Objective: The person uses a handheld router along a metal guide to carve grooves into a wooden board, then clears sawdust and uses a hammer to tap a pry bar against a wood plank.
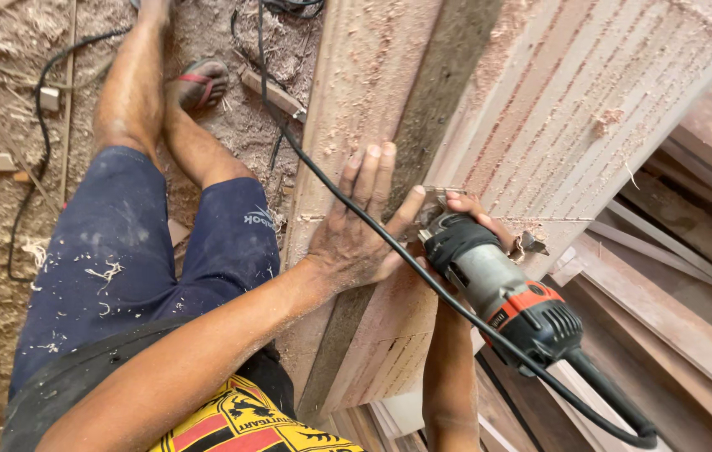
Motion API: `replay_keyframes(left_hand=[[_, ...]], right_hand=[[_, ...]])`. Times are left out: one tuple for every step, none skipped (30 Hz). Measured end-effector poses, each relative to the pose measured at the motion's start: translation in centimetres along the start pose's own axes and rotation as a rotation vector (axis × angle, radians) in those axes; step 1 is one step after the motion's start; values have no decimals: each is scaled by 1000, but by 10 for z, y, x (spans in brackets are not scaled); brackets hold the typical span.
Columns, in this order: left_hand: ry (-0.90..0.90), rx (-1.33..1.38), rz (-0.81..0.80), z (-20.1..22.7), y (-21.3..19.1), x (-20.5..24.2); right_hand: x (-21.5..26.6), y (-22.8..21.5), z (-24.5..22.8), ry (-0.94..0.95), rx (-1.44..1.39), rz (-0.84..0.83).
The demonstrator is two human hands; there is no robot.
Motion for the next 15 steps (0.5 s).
replay_keyframes(left_hand=[[-4,18,-6,0,-1,-1],[-7,36,-12,1,-1,-2],[-3,20,-4,1,-2,-3],[1,5,5,2,-3,-3],[4,-11,16,2,-3,-4],[10,-29,26,2,-4,-4],[13,-47,36,3,-3,-4],[16,-66,45,3,-3,-5],[15,-69,52,3,-2,-4],[15,-73,58,3,-2,-4],[13,-76,62,3,-1,-3],[9,-78,69,2,0,-3],[3,-79,75,2,0,-3],[-3,-81,81,2,1,-3],[-2,-86,83,2,2,-2]], right_hand=[[-2,2,-1,-25,13,-16],[-6,3,-4,-50,27,-33],[-9,3,-5,-39,47,-52],[-12,3,-6,-28,67,-71],[-16,3,-7,-17,85,-92],[-19,4,-8,-43,83,-90],[-21,5,-7,-67,79,-90],[-23,6,-8,-91,75,-89],[-24,6,-7,-79,72,-88],[-24,5,-6,-68,69,-86],[-24,5,-5,-53,67,-85],[-24,6,-4,-64,57,-79],[-25,6,-2,-73,48,-75],[-26,6,-1,-82,38,-70],[-26,5,0,-86,41,-53]])
Point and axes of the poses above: each hand's wrist, its own x-axis away from the middle knuckle, its own y-axis out of the palm, z = x × y, the point moved 6 cm from there along -x, towards the middle knuckle, and after that the axes turned 15 degrees about -y, right-handed, at the moved point
